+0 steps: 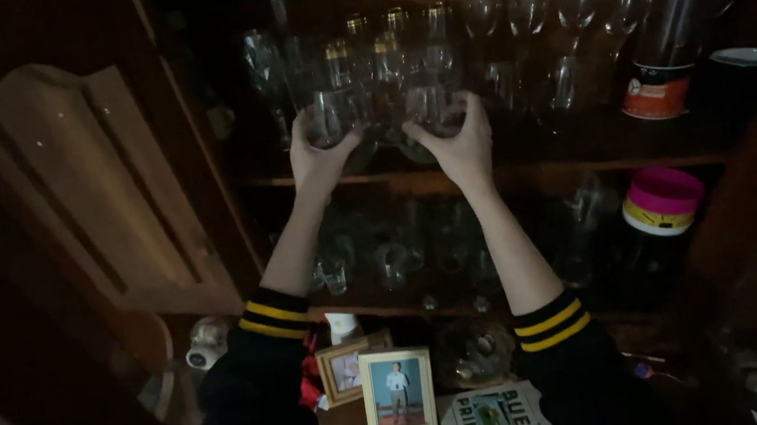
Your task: The person is collecting glasses, mugs, and plates from a table and putting them away into a wooden cabinet.
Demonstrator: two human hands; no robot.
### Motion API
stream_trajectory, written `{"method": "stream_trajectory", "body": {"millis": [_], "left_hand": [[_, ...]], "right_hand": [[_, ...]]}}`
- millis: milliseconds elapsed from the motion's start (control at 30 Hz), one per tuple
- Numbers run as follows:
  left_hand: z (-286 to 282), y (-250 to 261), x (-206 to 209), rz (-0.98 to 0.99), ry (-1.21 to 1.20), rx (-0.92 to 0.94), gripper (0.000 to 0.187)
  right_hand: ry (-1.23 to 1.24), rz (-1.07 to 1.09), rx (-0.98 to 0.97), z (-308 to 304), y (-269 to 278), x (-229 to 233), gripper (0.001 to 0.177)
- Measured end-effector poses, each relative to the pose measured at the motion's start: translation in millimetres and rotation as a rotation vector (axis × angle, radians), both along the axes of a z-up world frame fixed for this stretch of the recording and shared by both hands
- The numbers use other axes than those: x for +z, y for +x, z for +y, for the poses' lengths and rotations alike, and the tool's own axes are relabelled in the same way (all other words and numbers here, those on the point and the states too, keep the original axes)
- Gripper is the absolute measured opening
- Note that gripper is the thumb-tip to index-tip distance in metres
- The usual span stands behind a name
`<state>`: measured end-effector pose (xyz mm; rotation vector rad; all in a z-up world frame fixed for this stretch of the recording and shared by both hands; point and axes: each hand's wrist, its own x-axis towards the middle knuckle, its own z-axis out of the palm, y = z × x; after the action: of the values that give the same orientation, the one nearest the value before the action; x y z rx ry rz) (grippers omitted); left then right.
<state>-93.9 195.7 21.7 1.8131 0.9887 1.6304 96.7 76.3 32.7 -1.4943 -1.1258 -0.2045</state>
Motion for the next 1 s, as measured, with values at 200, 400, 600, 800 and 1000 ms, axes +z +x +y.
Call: {"method": "stream_trajectory", "body": {"millis": [200, 400, 600, 800, 1000], "left_hand": [[15, 10, -2, -0.043, -0.013, -0.156, 0.096], [33, 18, -9, 0.004, -0.031, -0.149, 0.108], [29, 21, -12, -0.018, -0.042, -0.272, 0.098], [42, 28, -20, -0.043, -0.115, -0.268, 0.105], [46, 30, -32, -0.058, 0.060, -0.276, 0.116]], "right_hand": [[-0.107, 0.095, 0.045, 9, 3, 2, 0.102], [-0.090, 0.065, 0.073, 17, 7, -6, 0.103], [-0.071, 0.071, 0.048, 16, 4, -7, 0.103], [-0.113, 0.125, 0.069, 12, -2, -4, 0.103], [-0.099, 0.012, 0.015, 20, 1, -16, 0.112]]}}
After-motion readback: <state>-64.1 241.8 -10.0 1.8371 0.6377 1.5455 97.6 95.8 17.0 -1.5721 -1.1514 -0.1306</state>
